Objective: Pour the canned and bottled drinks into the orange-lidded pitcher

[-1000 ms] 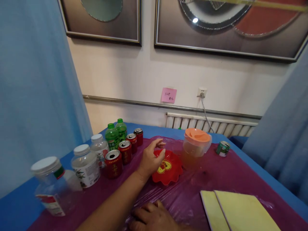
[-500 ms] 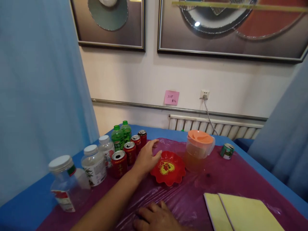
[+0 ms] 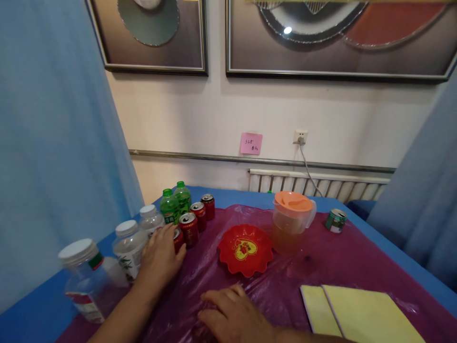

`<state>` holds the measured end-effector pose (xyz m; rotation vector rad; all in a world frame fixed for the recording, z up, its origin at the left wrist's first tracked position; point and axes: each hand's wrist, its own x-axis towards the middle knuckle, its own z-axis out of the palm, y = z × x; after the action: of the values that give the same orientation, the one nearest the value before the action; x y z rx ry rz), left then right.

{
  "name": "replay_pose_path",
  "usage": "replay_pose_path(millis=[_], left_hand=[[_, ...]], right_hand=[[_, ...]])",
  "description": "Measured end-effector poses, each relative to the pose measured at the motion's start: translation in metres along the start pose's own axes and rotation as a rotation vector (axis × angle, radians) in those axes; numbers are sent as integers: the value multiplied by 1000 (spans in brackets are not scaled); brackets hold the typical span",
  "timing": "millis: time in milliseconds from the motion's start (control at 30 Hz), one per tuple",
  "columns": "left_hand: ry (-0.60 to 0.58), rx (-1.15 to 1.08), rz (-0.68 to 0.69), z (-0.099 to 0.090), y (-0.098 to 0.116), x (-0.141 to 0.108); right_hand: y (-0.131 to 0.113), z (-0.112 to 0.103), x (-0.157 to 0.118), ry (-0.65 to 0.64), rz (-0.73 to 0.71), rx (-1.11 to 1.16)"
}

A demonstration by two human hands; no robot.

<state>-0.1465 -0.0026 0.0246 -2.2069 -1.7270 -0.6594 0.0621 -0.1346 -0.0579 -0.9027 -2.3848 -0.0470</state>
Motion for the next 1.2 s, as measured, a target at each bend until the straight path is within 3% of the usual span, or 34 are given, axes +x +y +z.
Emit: replay_pose_path(millis=[200, 400, 500, 600, 767, 867, 1000, 1200], left_hand=[[60, 40, 51, 7, 1, 7], [75, 72, 59, -14, 11, 7], [198, 34, 125, -29, 28, 5], [271, -157, 301, -41, 63, 5], [155, -459, 433, -40, 132, 18], [74, -579, 428, -29, 154, 28], [-82, -767, 359, -17, 155, 35], [-407, -1216, 289, 12, 128, 36]], right_hand=[[12, -44, 12, 193, -12, 46], [30, -65, 23, 374, 40, 112], [42, -71, 22, 461, 114, 144], [53, -69, 18, 504, 190, 144], [68, -54, 12, 646, 364, 143], [76, -52, 11, 736, 530, 172], [84, -60, 12, 743, 623, 402], [89, -65, 12, 733, 736, 703]])
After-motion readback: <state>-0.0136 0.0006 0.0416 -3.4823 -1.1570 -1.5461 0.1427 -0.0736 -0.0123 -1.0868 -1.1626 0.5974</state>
